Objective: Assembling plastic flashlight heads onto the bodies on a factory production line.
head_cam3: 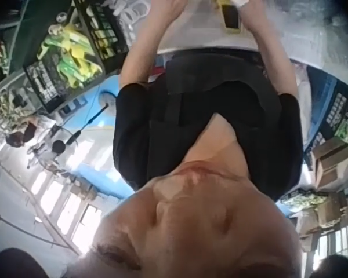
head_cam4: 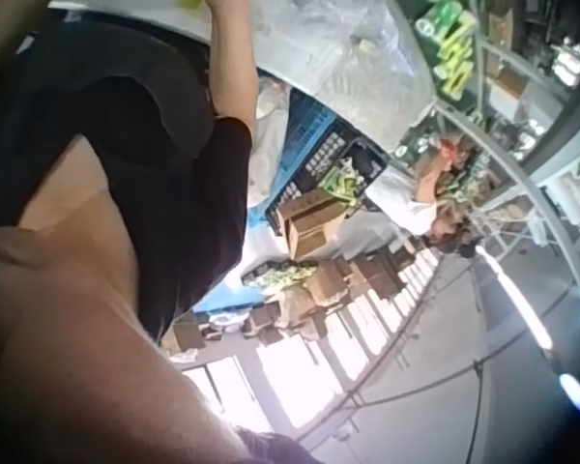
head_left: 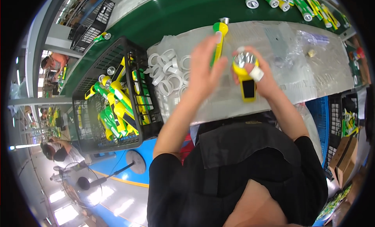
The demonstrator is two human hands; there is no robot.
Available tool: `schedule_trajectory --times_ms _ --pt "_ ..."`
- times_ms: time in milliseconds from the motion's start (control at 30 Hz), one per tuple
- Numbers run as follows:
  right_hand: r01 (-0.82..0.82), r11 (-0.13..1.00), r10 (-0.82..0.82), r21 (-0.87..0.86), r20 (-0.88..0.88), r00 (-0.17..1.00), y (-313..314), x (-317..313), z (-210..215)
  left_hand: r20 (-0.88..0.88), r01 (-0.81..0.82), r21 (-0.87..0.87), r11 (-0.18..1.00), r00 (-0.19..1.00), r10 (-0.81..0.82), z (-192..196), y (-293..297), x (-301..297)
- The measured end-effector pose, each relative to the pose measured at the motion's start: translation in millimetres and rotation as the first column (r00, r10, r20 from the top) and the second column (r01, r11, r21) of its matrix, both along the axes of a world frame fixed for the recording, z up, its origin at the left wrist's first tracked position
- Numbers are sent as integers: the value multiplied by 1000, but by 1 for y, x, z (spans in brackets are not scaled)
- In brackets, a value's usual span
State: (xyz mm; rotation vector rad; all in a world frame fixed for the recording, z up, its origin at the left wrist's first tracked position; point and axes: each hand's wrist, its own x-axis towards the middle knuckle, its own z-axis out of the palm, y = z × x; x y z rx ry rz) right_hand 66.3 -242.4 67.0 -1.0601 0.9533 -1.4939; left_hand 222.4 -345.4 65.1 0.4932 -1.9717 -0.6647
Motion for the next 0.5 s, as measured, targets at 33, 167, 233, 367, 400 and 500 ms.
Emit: schedule_trajectory --times_ms 33,167,233,367,400,500 --pt "-5 1000 5 -1 4 1000 -8 -7 -2 4 -5 -1 1000 1000 5 0 -19 11" --pt "141 981 -155 -134 -94 983 -35 -23 3 785 -133 -309 942 523 331 13 -56 39" --pt "175 970 -201 -166 -156 967 -40 -27 -9 928 -84 -215 973 292 230 17 -65 41" --pt "142 969 -166 -204 -110 980 -36 -24 -9 678 -124 -158 980 707 199 24 -59 30" --pt "133 969 -156 -206 -98 983 -35 -26 -13 313 -27 255 967 948 -56 33 -50 16" --pt "139 968 -166 -211 -112 980 -34 -21 -8 -383 386 563 731 905 -183 45 -19 -12"
